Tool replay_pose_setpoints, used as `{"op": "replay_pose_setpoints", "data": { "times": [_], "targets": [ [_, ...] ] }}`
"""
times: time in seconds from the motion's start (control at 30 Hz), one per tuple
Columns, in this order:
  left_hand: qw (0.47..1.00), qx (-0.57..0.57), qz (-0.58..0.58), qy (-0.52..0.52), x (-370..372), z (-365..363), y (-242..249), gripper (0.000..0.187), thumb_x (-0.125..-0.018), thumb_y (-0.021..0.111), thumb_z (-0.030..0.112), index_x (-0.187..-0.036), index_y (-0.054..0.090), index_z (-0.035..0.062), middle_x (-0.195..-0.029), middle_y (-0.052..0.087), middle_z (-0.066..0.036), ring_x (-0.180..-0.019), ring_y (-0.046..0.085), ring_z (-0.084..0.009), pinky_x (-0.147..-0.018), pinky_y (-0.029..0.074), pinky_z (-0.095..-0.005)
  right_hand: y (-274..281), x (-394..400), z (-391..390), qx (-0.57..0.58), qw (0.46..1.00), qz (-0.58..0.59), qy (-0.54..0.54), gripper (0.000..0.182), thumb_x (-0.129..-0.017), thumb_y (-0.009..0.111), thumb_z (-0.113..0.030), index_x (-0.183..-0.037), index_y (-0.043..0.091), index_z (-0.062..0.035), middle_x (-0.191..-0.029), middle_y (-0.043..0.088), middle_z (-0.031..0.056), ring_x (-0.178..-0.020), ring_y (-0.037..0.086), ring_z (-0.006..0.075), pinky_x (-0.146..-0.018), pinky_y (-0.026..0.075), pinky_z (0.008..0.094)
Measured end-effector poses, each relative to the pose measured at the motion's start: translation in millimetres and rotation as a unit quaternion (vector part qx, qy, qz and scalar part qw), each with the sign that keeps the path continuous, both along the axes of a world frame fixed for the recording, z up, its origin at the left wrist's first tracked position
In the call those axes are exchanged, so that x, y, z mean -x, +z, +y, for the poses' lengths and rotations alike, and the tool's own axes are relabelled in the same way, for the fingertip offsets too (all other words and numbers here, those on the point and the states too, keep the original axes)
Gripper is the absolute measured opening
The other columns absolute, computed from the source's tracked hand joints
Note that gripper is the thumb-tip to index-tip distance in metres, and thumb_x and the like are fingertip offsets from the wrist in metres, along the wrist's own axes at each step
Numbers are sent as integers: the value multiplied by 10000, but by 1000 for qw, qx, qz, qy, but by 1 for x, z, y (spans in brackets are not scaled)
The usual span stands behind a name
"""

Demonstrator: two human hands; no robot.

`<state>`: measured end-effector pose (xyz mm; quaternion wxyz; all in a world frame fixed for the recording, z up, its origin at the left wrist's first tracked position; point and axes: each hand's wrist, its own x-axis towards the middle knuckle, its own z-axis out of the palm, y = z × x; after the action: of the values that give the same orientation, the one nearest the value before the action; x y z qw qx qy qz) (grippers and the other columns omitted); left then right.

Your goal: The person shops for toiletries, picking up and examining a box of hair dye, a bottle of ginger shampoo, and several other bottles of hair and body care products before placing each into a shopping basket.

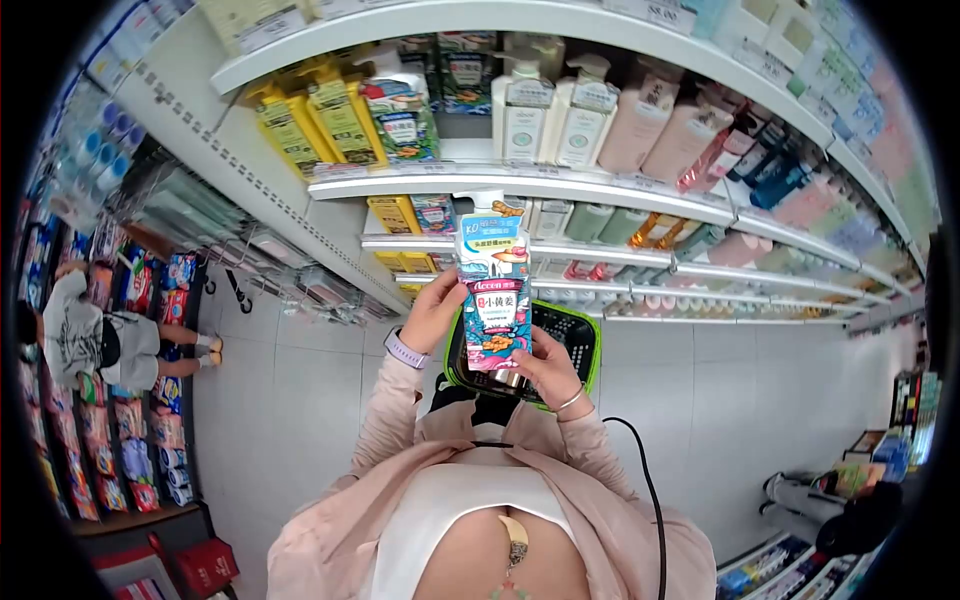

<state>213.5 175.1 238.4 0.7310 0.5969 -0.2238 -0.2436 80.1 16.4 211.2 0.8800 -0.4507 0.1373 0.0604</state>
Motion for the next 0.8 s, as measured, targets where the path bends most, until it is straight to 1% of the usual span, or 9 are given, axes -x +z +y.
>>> {"op": "replay_pose_setpoints", "data": {
  "times": [0.07,0.13,0.4,0.5,0.63,0.7,0.73,0.77,0.8],
  "targets": [
    [999,1,-25,21,1,2,20,410,-861,451,182,-1201,355,-26,-1104,470,-57,-986,427,-99,-851,334,-225,10,-8,2,4,1000,-15,3,538,-756,578,-53,-1211,310,45,-1036,508,128,-896,538,171,-750,479,269],
    [998,-5,-44,34,-2,7,19,470,-856,460,150,-1255,280,-19,-1125,457,-62,-999,426,-100,-860,335,-221,14,-14,2,12,1000,-16,6,554,-763,565,-43,-1235,284,31,-1032,516,125,-899,538,172,-751,475,276],
    [998,0,-32,50,-25,31,21,509,-846,479,157,-1270,253,-11,-1115,467,-71,-975,439,-99,-841,354,-228,8,-43,29,-58,998,22,-5,549,-771,534,10,-1253,271,-2,-1018,527,106,-892,545,171,-758,474,278],
    [999,-7,-37,38,-42,33,13,502,-832,501,160,-1247,286,-22,-1078,486,-69,-950,453,-103,-822,367,-235,1,-53,33,-40,999,23,-19,548,-768,541,6,-1251,281,-9,-992,539,95,-879,549,163,-747,477,270],
    [997,-10,-75,12,-76,34,17,426,-806,540,159,-1147,362,-22,-998,508,-72,-901,478,-112,-774,390,-232,-2,-69,41,-2,999,24,-39,574,-750,567,0,-1249,282,-3,-975,549,90,-858,550,142,-736,476,253],
    [999,37,-37,2,-89,34,29,424,-796,551,137,-1143,368,-22,-992,507,-75,-866,487,-102,-716,408,-219,-4,-75,45,4,998,18,-53,586,-742,576,1,-1248,281,3,-978,550,91,-855,547,136,-743,468,250],
    [998,55,-35,15,-96,33,38,401,-777,575,126,-1102,400,-32,-935,528,-71,-816,500,-92,-663,418,-210,-6,-80,48,6,998,11,-60,598,-734,586,3,-1247,280,10,-982,551,92,-851,545,130,-749,459,247],
    [998,54,-36,8,-106,36,48,401,-777,575,126,-1102,400,-32,-935,528,-71,-816,500,-92,-663,418,-210,-10,-85,51,5,998,10,-67,598,-734,586,3,-1247,280,10,-982,551,92,-851,545,130,-749,459,247],
    [996,-4,-89,-7,-118,40,56,378,-769,586,126,-1069,424,-38,-905,537,-68,-801,505,-92,-659,421,-210,-16,-89,54,23,996,-6,-80,611,-725,593,8,-1247,277,16,-985,552,90,-853,541,127,-758,448,245]
  ]
}}
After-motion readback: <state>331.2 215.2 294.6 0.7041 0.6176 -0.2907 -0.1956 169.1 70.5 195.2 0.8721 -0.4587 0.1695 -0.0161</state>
